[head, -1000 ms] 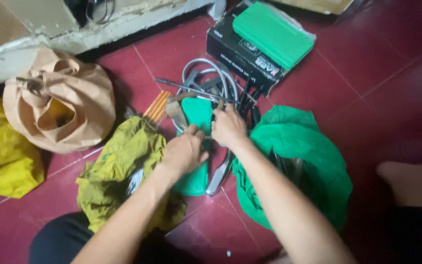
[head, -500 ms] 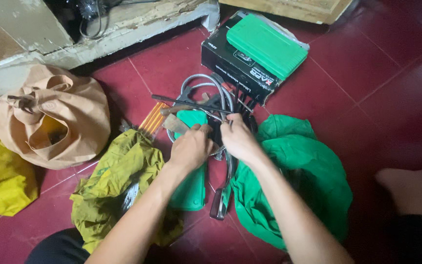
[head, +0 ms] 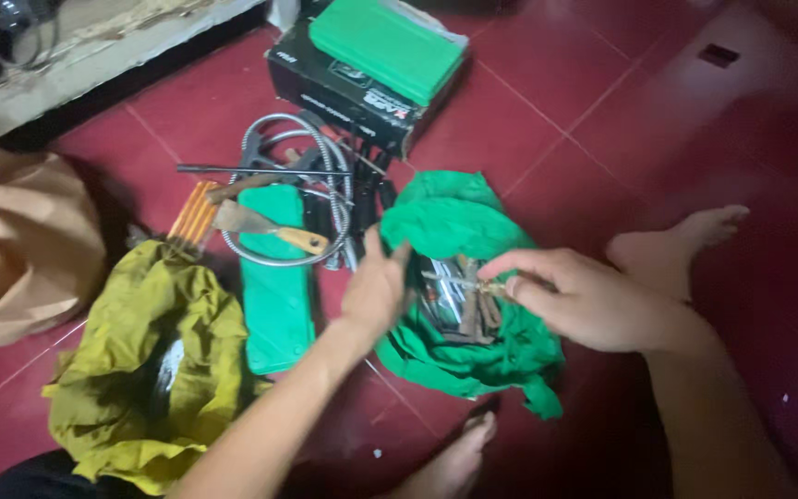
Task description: The person sits on the floor and unpacks various hand tools from a yellow cloth bag, placing them on the floor. They then transfer some tools into a green cloth bag and continue sorting items from the floor into the bags.
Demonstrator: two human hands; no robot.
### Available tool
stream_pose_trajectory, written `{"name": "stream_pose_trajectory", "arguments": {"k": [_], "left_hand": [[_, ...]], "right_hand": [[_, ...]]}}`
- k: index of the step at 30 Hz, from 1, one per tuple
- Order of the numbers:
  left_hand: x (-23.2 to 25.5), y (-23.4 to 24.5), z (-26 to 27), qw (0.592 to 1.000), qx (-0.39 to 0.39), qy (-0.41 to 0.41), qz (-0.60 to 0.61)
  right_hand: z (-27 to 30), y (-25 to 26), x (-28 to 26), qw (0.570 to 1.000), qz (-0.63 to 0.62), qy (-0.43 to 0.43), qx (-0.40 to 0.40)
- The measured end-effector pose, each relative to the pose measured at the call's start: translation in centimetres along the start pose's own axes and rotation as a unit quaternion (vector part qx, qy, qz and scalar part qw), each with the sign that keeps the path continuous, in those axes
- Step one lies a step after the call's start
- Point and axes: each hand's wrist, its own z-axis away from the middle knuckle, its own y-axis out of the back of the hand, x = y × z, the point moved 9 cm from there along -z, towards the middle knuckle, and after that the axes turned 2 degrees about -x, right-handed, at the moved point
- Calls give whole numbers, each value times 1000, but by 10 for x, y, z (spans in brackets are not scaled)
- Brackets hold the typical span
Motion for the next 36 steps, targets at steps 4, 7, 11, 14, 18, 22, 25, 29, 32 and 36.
{"name": "stream_pose_trajectory", "arguments": {"k": [4, 7, 11, 14, 18, 22, 25, 29, 32, 36], "left_hand": [[-5, 12, -26, 999, 0, 22, -27], [1, 24, -33, 999, 28, 15, -14], [4, 11, -14, 998, -30, 39, -34], [-4, -1, 7, 999, -44, 23, -13], [-26, -8, 14, 996, -53, 44, 54], [-22, 12, 9, 990, 20, -34, 133], [-26, 32, 8, 980, 79, -85, 159], [-48, 49, 6, 981, 75, -48, 173], [-59, 63, 5, 979, 95, -34, 180], [-71, 79, -2, 974, 126, 8, 188]], "right_hand": [[-16, -6, 19, 991, 17, 82, 106], [-45, -39, 45, 974, -2, -23, 227], [-63, -79, 1, 908, 249, 108, 320], [-72, -82, 6, 943, 228, 74, 233], [-70, -29, -4, 948, 76, 55, 304], [-129, 17, -57, 901, 83, 209, 371], [-226, 10, -73, 913, 138, 209, 322], [-299, -6, -52, 930, 159, 130, 303], [-306, -6, -48, 930, 140, 116, 319], [-250, 27, -70, 876, 90, 204, 429]]}}
